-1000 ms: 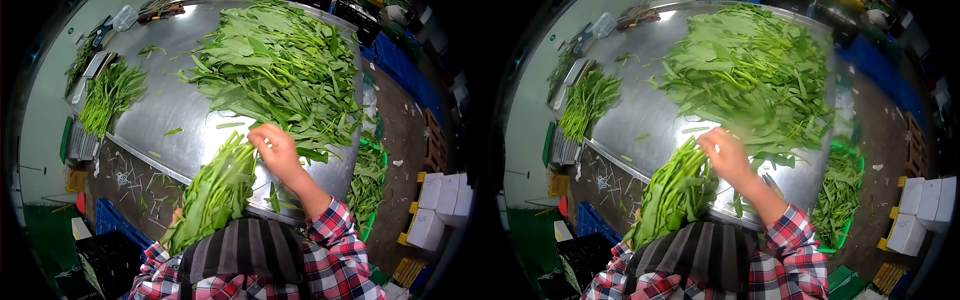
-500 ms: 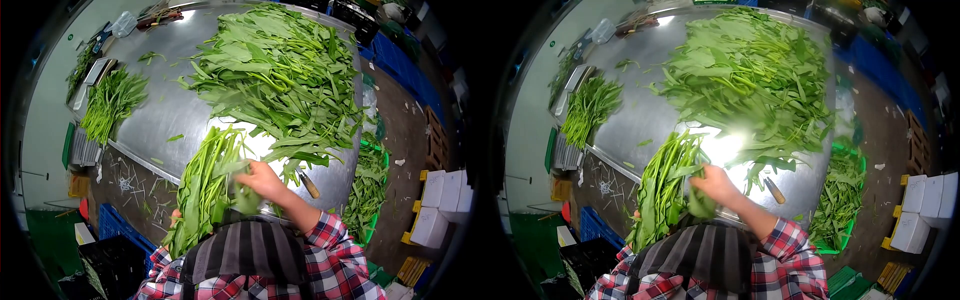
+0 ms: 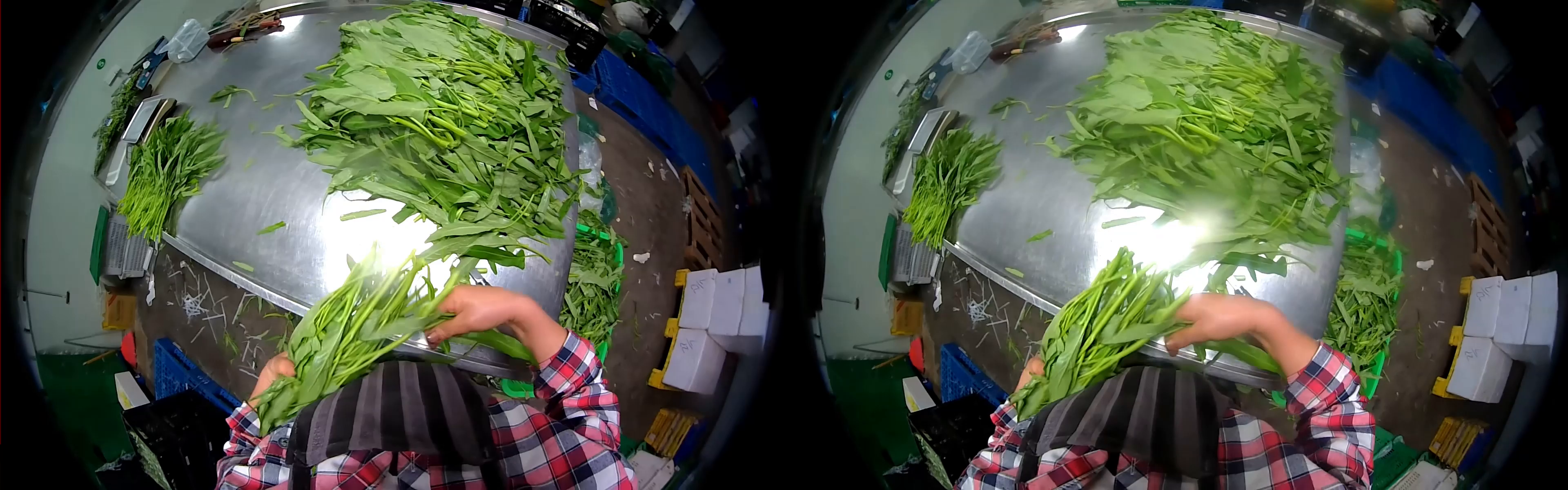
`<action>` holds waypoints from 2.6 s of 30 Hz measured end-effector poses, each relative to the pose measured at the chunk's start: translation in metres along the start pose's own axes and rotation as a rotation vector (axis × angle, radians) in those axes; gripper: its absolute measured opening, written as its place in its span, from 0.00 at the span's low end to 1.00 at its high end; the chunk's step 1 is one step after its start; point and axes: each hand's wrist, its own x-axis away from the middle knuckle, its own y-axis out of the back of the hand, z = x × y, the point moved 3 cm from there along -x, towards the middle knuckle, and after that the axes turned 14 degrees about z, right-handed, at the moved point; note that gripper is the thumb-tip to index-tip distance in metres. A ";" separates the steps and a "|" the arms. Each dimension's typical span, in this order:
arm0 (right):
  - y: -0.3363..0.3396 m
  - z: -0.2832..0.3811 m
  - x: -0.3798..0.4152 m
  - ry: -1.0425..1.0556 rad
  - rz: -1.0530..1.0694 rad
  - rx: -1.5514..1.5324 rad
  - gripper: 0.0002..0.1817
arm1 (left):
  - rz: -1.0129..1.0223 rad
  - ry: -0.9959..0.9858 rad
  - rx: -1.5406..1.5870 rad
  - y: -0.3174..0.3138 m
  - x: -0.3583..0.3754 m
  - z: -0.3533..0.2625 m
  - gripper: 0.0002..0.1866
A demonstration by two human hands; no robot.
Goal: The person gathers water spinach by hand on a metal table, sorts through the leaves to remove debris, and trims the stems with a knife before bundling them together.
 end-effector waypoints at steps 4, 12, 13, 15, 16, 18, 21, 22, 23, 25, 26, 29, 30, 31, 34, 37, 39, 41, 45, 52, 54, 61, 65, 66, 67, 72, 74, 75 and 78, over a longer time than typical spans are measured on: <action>0.030 -0.029 0.060 0.109 -0.105 -0.384 0.14 | 0.020 0.042 -0.039 -0.005 0.003 -0.009 0.38; 0.046 -0.060 0.098 0.019 -0.577 -0.366 0.08 | 0.032 0.101 -0.037 -0.015 -0.009 -0.007 0.38; 0.048 -0.063 0.104 -0.028 -0.596 -0.270 0.09 | 0.025 0.102 -0.033 -0.018 -0.010 -0.005 0.38; 0.062 -0.079 0.139 -0.218 -0.784 -0.175 0.10 | 0.017 0.165 0.022 -0.019 -0.007 -0.010 0.34; 0.071 -0.090 0.167 -0.359 -0.950 -0.197 0.11 | 0.028 0.162 -0.011 -0.018 -0.003 -0.013 0.34; 0.074 -0.089 0.191 -0.499 -0.982 -0.217 0.12 | 0.053 0.164 -0.057 -0.015 0.003 -0.019 0.35; 0.049 -0.062 0.164 -0.478 -0.742 -0.122 0.14 | 0.086 0.167 -0.111 -0.011 0.009 -0.025 0.35; 0.036 -0.053 0.140 -0.417 -0.666 -0.087 0.14 | 0.102 0.171 -0.132 -0.009 0.008 -0.026 0.35; 0.022 -0.044 0.110 -0.319 -0.600 -0.049 0.14 | 0.112 0.164 -0.151 -0.007 0.009 -0.028 0.36; -0.005 -0.034 0.049 -0.203 -0.491 0.023 0.14 | 0.134 0.152 -0.186 -0.004 0.009 -0.029 0.36; -0.015 -0.034 0.027 -0.182 -0.455 0.059 0.15 | 0.146 0.132 -0.211 -0.003 0.010 -0.028 0.36; -0.018 -0.033 0.015 -0.086 -0.402 0.142 0.15 | 0.004 0.140 -0.214 -0.022 0.010 -0.029 0.40; -0.013 -0.024 0.023 0.041 -0.398 0.172 0.17 | -0.131 0.169 -0.169 -0.038 0.011 -0.030 0.42; -0.012 -0.019 0.031 0.008 -0.338 0.210 0.16 | -0.047 0.236 -0.204 -0.034 0.010 -0.030 0.44; -0.001 -0.009 0.071 -0.105 -0.295 0.157 0.17 | 0.270 0.432 -0.311 0.000 0.008 -0.037 0.47; 0.026 -0.036 0.143 -0.175 -0.705 -0.149 0.20 | 0.132 0.446 -0.229 -0.018 0.014 -0.042 0.46; 0.037 -0.050 0.165 -0.350 -0.829 -0.168 0.22 | 0.200 0.491 -0.229 -0.019 0.010 -0.046 0.43; 0.040 -0.066 0.162 -0.844 -0.666 0.199 0.23 | 0.275 0.526 -0.301 -0.016 0.003 -0.048 0.40; 0.028 -0.007 0.115 -0.413 -0.994 0.679 0.22 | 0.544 0.716 -0.654 -0.011 -0.015 -0.064 0.33; -0.017 0.040 -0.049 0.315 0.070 0.020 0.26 | 0.719 0.920 -0.995 -0.064 -0.043 -0.072 0.23; -0.045 -0.002 -0.080 0.122 0.369 -0.099 0.28 | 0.601 1.042 -0.928 -0.039 -0.030 -0.071 0.23; -0.064 0.049 -0.049 0.054 0.403 -0.057 0.43 | 0.244 0.735 -0.555 -0.004 0.009 -0.072 0.35; -0.069 0.044 -0.079 -0.122 0.280 -0.022 0.33 | 0.347 0.785 -0.708 0.038 -0.014 -0.109 0.38; -0.071 0.040 -0.088 -0.140 0.254 -0.030 0.32 | 0.455 0.749 -0.785 0.056 -0.021 -0.124 0.38; -0.070 0.045 -0.103 -0.170 0.225 -0.038 0.32 | 0.558 0.702 -0.861 0.073 -0.029 -0.139 0.39; -0.039 0.083 -0.185 -0.159 -0.087 -0.147 0.29 | 0.595 0.531 -1.341 0.098 -0.032 -0.272 0.40; -0.016 0.096 -0.211 -0.113 -0.159 -0.245 0.27 | 0.251 0.287 -1.644 0.107 -0.017 -0.343 0.41; -0.008 0.105 -0.226 -0.094 -0.194 -0.301 0.26 | -0.093 0.035 -1.666 0.115 -0.004 -0.380 0.42; -0.011 0.119 -0.292 0.140 -0.221 -0.957 0.14 | -0.813 -0.973 -1.219 0.165 0.042 -0.443 0.42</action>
